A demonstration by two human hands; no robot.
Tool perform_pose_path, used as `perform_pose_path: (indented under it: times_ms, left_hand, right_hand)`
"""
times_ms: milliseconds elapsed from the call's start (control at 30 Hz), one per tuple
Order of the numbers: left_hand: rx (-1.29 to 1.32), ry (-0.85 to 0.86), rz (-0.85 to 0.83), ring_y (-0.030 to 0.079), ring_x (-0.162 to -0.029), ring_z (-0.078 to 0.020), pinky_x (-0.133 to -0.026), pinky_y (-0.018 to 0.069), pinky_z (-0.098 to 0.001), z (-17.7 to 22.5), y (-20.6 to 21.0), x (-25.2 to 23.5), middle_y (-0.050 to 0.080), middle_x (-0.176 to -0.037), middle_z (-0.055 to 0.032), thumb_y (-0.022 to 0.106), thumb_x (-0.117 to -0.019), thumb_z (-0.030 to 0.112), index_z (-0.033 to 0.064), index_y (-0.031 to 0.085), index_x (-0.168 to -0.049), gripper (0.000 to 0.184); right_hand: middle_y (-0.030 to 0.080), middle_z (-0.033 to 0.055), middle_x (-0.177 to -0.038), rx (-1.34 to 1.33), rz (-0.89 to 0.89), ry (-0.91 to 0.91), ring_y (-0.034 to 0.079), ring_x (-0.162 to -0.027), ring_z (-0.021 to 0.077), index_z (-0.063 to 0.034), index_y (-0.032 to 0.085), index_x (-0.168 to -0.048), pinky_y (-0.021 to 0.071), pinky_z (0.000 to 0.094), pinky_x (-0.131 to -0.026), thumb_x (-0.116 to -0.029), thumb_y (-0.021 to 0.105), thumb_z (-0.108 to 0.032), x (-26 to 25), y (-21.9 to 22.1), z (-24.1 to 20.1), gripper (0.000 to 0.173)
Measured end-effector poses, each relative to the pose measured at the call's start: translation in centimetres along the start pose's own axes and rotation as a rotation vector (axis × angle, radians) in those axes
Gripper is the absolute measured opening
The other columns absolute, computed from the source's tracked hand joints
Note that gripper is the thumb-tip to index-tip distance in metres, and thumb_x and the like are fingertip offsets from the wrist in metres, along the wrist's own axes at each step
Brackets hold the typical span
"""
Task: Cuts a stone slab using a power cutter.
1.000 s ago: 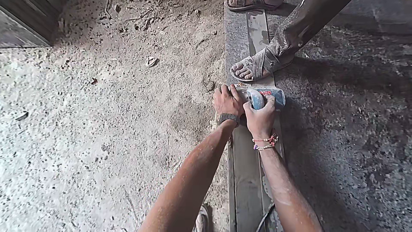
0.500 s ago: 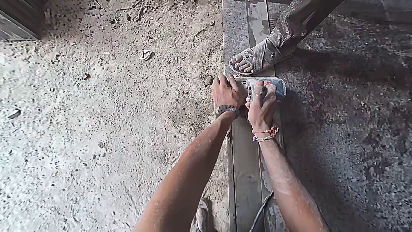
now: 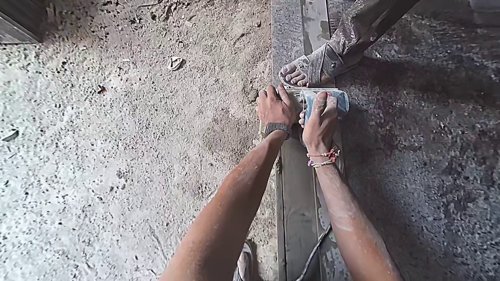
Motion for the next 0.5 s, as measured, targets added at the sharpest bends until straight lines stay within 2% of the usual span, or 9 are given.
perform_pose_path:
  times_ms: [300,500]
  left_hand:
    - [-0.003,-0.017,-0.011,0.064,-0.108,-0.0322,-0.088,0.0517,-0.0534,0.04,0.11,-0.29,0.065,-0.108,-0.0138,0.034,-0.1073,0.046,0.0106,0.068,-0.106,0.05]
    - [0.012,-0.024,-0.008,0.064,-0.107,-0.0314,-0.086,0.0536,-0.0502,0.17,0.04,-0.43,0.065,-0.108,-0.0134,0.035,-0.1077,0.046,0.0103,0.069,-0.107,0.049]
  right_hand:
    - [0.062,0.0069,-0.077,-0.009,-0.011,-0.002,0.062,-0.056,0.0181,-0.0097,0.054,-0.128,0.0548,0.0406,-0.051,-0.1028,0.028,-0.07,-0.25,0.13,-0.07,0.07]
    - [0.062,0.0064,-0.076,-0.016,-0.011,0.007,0.061,-0.054,0.018,-0.01,0.053,-0.126,0.0538,0.0394,-0.049,-0.1033,0.03,-0.069,-0.36,0.21,-0.08,0.067]
Point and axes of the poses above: each hand's wrist, its own x-axis away from the middle knuckle, its own y-axis out of the palm, z = x × y, the point moved 9 cm from there along -x, towards the middle knuckle
